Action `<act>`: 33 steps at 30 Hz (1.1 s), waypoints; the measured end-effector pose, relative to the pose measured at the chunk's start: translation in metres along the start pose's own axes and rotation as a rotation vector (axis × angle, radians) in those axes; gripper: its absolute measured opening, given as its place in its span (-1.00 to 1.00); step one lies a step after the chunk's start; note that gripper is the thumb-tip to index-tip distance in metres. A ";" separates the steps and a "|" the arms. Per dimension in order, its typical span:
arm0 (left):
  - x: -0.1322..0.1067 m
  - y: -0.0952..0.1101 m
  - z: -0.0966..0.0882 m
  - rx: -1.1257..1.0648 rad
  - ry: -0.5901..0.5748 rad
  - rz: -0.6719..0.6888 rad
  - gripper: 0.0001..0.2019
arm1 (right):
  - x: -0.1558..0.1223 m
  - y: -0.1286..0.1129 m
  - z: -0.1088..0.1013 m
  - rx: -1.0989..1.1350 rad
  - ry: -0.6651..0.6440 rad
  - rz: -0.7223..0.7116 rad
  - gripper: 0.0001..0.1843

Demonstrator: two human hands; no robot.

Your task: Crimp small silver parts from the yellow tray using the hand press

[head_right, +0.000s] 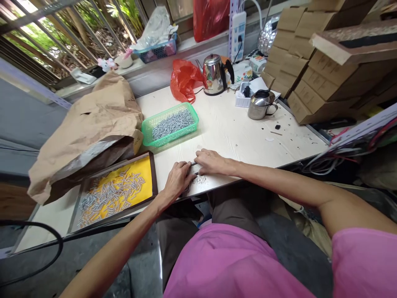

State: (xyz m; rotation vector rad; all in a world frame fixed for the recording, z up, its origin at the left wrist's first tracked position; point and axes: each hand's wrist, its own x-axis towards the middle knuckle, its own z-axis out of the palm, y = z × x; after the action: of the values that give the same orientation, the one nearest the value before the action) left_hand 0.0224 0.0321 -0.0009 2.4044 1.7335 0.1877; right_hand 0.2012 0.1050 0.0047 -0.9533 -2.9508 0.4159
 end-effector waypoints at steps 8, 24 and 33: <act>-0.038 0.039 0.044 -0.126 0.199 0.140 -0.67 | 0.019 0.020 -0.006 -0.035 0.058 0.028 -0.76; -0.092 0.040 0.027 -0.282 0.237 0.348 -0.77 | 0.052 -0.093 0.012 -0.075 0.052 -0.534 -0.80; -0.111 -0.097 -0.042 0.128 0.323 -0.307 -0.80 | 0.103 -0.047 -0.038 0.364 0.560 -0.145 -0.78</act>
State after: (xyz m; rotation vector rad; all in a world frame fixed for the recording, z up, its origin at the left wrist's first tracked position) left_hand -0.1106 -0.0402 0.0196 2.2467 2.2947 0.4565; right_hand 0.0941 0.1367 0.0458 -0.6686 -2.3152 0.5481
